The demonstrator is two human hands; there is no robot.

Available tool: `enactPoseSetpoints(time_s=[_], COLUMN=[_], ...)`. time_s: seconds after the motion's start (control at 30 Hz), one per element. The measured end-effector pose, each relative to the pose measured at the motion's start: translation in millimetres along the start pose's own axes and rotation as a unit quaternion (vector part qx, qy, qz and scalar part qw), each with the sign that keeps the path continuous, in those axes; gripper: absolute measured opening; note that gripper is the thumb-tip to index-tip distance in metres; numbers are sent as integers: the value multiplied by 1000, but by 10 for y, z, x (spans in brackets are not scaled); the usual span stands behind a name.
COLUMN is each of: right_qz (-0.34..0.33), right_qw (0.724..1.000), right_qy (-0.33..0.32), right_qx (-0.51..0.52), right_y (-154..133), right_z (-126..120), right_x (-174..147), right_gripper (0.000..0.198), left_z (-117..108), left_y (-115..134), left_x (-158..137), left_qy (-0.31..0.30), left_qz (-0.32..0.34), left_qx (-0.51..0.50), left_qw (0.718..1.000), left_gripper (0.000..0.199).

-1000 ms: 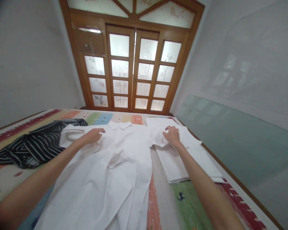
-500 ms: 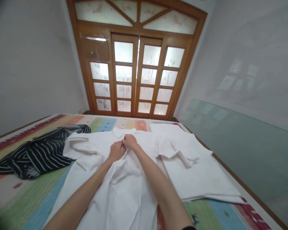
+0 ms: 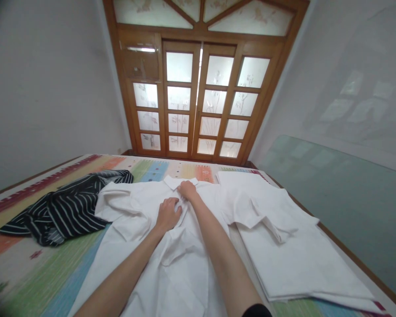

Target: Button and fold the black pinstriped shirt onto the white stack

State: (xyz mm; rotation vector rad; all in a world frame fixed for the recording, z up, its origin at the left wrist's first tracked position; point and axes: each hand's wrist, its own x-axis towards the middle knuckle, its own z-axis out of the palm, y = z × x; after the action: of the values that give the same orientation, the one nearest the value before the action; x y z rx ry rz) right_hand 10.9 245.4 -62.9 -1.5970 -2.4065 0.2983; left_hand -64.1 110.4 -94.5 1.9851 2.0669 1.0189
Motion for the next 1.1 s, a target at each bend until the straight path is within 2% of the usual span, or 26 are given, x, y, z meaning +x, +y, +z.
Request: enactPoseSetpoints(time_s=[0.13,0.3,0.47,0.57,0.67,0.77,0.87,1.1], right_qz=[-3,-26,-39,-29,-12,-12,-27,-37], right_qw=[994,971,945,921,923,933,934,943], right_qy=[34,60,71,69,75,112,138,114], right_qx=[99,232,317,384,376,343,329,309], right_y=[185,347,405,410,391,366,355,378], right_z=[23,120,186,191,178,172,180,189], right_x=[-59,-196,-200,-188,-183,-176,-169,-162], right_gripper=[25,29,25,25,25,20,14,19], left_z=[49,176,244,234,222,219,210,209], left_y=[-86,-157,-175,-206,-239,-261,-271,-261], left_x=[217,557,731,777,804,813,813,816], left_qy=[25,49,42,22,11,16,18,13], left_qz=[-25,65,86,105,92,74,85,103], left_qx=[-47,-111,-50,-34,-47,-62,-73,-79], left_qw=[998,990,994,994,995,995,994,991], left_gripper=[25,34,43,34,19,11,13,13])
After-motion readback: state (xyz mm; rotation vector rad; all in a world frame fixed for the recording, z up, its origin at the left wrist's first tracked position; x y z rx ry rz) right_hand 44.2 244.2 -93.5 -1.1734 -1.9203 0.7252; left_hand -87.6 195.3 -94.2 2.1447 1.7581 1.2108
